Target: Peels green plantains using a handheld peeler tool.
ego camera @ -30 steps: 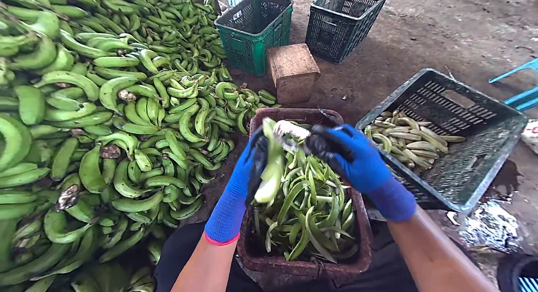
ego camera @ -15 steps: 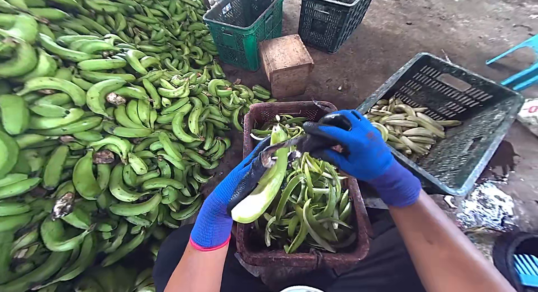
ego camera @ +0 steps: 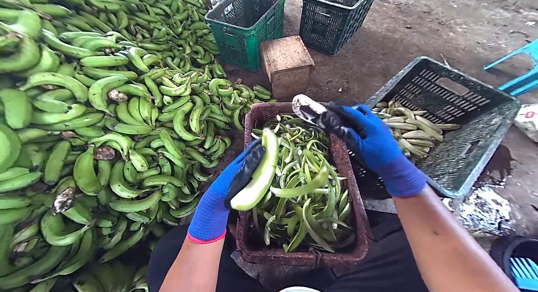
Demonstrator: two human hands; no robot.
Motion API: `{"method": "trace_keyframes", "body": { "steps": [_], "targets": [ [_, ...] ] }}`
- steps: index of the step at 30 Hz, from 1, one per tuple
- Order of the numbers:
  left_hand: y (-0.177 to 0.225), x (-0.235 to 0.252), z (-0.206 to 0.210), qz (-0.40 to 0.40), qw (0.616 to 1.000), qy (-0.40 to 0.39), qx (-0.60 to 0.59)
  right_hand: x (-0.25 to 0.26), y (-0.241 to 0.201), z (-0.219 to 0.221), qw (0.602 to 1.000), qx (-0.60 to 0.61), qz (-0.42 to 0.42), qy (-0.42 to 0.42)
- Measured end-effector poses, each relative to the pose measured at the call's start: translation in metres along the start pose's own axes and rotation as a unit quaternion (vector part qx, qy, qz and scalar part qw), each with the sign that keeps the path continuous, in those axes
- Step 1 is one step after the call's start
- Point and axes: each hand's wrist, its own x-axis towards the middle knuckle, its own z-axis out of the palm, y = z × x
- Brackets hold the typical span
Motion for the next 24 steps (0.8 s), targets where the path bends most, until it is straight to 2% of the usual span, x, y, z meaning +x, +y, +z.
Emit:
{"method": "trace_keyframes", "body": {
  "steps": [2, 4, 6, 8, 9, 11, 13, 15, 17, 21, 23, 24],
  "targets": [
    [-0.01, 0.007, 0.001, 0.051, 0.991, 0.122, -0.037, -0.011, -0.02, 0.019, 0.998, 0.027, 0.025, -0.042],
    [-0.012, 0.013, 0.007, 0.104, 0.956, 0.26, -0.09, -0.024, -0.04, 0.04, 0.993, 0.059, 0.024, -0.096],
    [-0.011, 0.019, 0.01, 0.155, 0.916, 0.357, -0.102, -0.036, -0.055, 0.056, 0.989, 0.071, -0.016, -0.126],
    [-0.004, 0.024, 0.012, 0.194, 0.883, 0.42, -0.08, -0.04, -0.06, 0.066, 0.992, 0.056, -0.07, -0.094],
    [-0.001, 0.025, 0.014, 0.209, 0.874, 0.428, -0.097, -0.038, -0.06, 0.067, 0.993, 0.041, -0.088, -0.068],
    [0.001, 0.023, 0.021, 0.222, 0.879, 0.396, -0.144, -0.028, -0.054, 0.062, 0.994, 0.02, -0.1, -0.038],
    [0.004, 0.016, 0.029, 0.215, 0.913, 0.314, -0.144, -0.014, -0.045, 0.05, 0.995, 0.023, -0.083, -0.044],
    [0.01, 0.008, 0.031, 0.172, 0.958, 0.22, -0.058, 0.0, -0.032, 0.035, 0.995, 0.034, -0.073, -0.066],
    [0.013, 0.003, 0.026, 0.12, 0.986, 0.112, 0.029, 0.009, -0.019, 0.026, 0.993, 0.032, -0.086, -0.077],
    [0.01, -0.002, 0.028, 0.023, 0.985, -0.048, 0.167, 0.016, -0.015, 0.025, 0.994, 0.062, -0.029, -0.086],
    [0.003, 0.005, 0.035, 0.001, 0.985, -0.066, 0.162, 0.016, -0.018, 0.028, 0.993, 0.086, 0.012, -0.085],
    [-0.003, 0.01, 0.035, -0.006, 0.99, -0.024, 0.137, 0.014, -0.019, 0.031, 0.991, 0.095, 0.021, -0.088]
  ]
}}
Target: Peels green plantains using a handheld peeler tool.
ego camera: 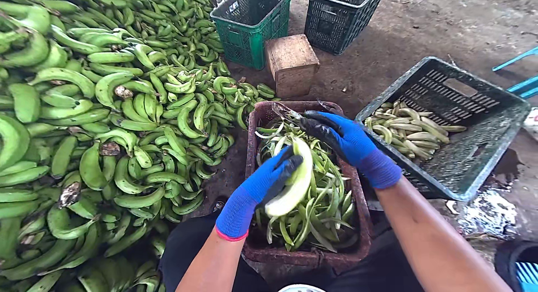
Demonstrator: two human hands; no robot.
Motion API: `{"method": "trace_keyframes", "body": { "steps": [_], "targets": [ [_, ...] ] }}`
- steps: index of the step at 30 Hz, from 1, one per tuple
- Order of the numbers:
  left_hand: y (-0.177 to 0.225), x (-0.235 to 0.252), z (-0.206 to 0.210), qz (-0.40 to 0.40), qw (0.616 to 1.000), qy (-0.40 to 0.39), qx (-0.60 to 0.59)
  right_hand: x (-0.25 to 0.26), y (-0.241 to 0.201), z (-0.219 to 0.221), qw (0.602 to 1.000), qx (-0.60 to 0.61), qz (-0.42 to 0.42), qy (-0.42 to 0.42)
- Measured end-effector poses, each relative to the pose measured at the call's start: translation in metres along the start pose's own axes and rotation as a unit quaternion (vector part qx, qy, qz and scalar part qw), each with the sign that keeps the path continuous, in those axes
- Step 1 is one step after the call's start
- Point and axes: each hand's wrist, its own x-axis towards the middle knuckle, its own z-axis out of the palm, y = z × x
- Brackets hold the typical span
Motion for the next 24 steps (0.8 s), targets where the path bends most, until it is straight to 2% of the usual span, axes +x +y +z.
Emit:
{"method": "trace_keyframes", "body": {
  "steps": [2, 3, 5, 8, 12, 16, 19, 22, 24],
  "targets": [
    [-0.011, 0.011, -0.003, -0.005, 0.985, 0.137, -0.102, -0.006, -0.003, 0.011, 1.0, 0.013, 0.002, -0.002],
    [-0.016, 0.015, -0.006, 0.011, 0.964, 0.206, -0.17, -0.01, -0.005, 0.017, 1.0, 0.006, -0.003, -0.002],
    [-0.015, 0.02, -0.013, 0.068, 0.901, 0.278, -0.325, -0.022, -0.01, 0.031, 0.998, -0.033, -0.046, 0.021],
    [-0.006, 0.02, -0.018, 0.116, 0.825, 0.307, -0.459, -0.032, -0.01, 0.044, 0.985, -0.088, -0.125, 0.084],
    [-0.001, 0.022, -0.017, 0.154, 0.782, 0.281, -0.534, -0.028, -0.016, 0.04, 0.975, -0.125, -0.133, 0.13],
    [0.003, 0.027, -0.007, 0.211, 0.803, 0.266, -0.489, -0.023, -0.021, 0.026, 0.984, -0.116, -0.081, 0.105],
    [0.004, 0.025, 0.0, 0.242, 0.835, 0.187, -0.458, -0.02, -0.022, 0.01, 0.994, -0.076, -0.043, 0.06],
    [-0.001, 0.02, -0.004, 0.189, 0.89, 0.09, -0.405, -0.018, -0.016, -0.001, 0.994, -0.081, -0.057, 0.054],
    [-0.002, 0.02, -0.005, 0.127, 0.928, 0.1, -0.336, -0.018, -0.009, -0.005, 0.99, -0.109, -0.064, 0.06]
  ]
}}
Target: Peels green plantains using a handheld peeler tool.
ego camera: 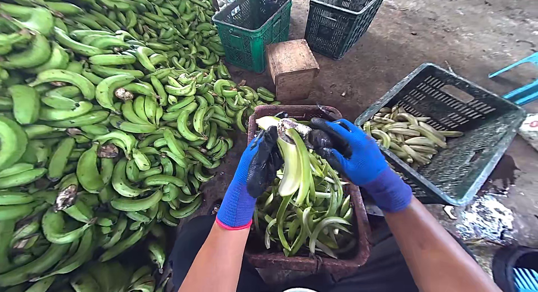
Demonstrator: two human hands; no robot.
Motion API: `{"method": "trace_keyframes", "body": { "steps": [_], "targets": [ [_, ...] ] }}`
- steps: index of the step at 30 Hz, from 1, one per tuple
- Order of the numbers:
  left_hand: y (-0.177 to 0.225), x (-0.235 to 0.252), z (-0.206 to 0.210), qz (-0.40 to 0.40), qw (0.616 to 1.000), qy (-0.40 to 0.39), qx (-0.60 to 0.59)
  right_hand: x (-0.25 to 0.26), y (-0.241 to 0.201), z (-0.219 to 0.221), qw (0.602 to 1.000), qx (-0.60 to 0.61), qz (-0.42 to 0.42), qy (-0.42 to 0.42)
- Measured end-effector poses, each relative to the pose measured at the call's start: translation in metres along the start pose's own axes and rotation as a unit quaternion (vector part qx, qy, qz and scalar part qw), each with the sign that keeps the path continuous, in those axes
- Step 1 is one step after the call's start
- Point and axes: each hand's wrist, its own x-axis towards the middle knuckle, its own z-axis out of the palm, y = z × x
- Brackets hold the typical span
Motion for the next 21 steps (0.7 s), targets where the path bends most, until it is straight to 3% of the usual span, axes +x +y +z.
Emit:
{"method": "trace_keyframes", "body": {
  "steps": [4, 8, 10, 12, 15, 18, 21],
  "targets": [
    [-0.002, -0.004, 0.019, -0.058, 0.953, 0.087, 0.286, 0.001, 0.014, 0.006, 0.999, -0.033, 0.021, -0.028],
    [-0.005, -0.008, 0.026, -0.07, 0.88, -0.038, 0.469, 0.006, 0.02, 0.002, 0.966, 0.091, 0.182, -0.16],
    [-0.006, -0.007, 0.028, -0.105, 0.863, -0.049, 0.492, 0.009, 0.024, 0.005, 0.948, 0.081, 0.231, -0.202],
    [-0.01, -0.003, 0.021, -0.127, 0.878, 0.015, 0.462, 0.007, 0.022, 0.01, 0.956, 0.062, 0.226, -0.177],
    [-0.009, -0.001, 0.003, -0.097, 0.922, 0.126, 0.353, -0.004, 0.014, 0.02, 0.988, 0.047, 0.098, -0.109],
    [-0.009, -0.003, -0.018, -0.104, 0.97, 0.161, 0.148, -0.017, 0.009, 0.033, 0.995, -0.019, -0.086, -0.056],
    [-0.004, -0.004, -0.027, -0.117, 0.983, 0.137, -0.048, -0.021, 0.009, 0.038, 0.977, -0.063, -0.205, -0.001]
  ]
}}
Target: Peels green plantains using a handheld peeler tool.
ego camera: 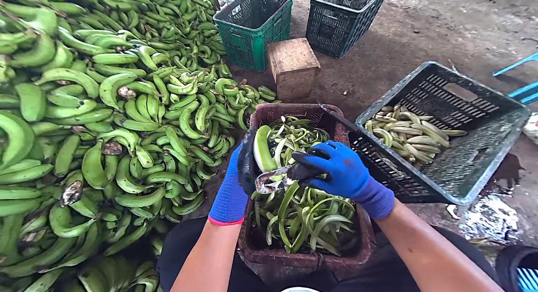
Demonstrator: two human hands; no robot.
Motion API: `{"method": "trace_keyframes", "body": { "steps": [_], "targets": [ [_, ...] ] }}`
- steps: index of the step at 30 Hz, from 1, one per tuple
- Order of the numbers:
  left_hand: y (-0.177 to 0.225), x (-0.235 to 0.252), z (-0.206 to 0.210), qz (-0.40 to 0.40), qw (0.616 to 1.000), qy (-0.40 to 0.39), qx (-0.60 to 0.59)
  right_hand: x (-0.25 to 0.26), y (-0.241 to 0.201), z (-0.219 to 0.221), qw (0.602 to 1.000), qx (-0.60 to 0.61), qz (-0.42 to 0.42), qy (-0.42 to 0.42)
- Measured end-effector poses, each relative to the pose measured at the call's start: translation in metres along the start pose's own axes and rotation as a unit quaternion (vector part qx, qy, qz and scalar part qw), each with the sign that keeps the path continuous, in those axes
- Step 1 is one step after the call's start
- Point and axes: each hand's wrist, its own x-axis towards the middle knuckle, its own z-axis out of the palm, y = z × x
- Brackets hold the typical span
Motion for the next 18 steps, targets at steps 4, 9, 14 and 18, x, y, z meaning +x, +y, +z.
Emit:
{"method": "trace_keyframes", "body": {
  "steps": [4, 9, 14, 18],
  "targets": [
    [0.006, -0.003, -0.002, 0.008, 0.995, -0.029, -0.095, 0.004, -0.001, -0.007, 0.999, -0.03, -0.011, 0.022],
    [0.007, -0.014, 0.009, 0.107, 0.991, 0.035, 0.073, 0.005, -0.012, -0.002, 0.999, 0.007, 0.047, -0.023],
    [0.013, -0.024, 0.011, 0.115, 0.984, 0.046, 0.13, 0.002, -0.02, 0.003, 0.999, -0.015, 0.049, -0.016],
    [0.008, -0.029, 0.02, 0.129, 0.98, 0.039, 0.147, 0.007, -0.032, 0.001, 0.991, 0.009, 0.135, -0.017]
  ]
}}
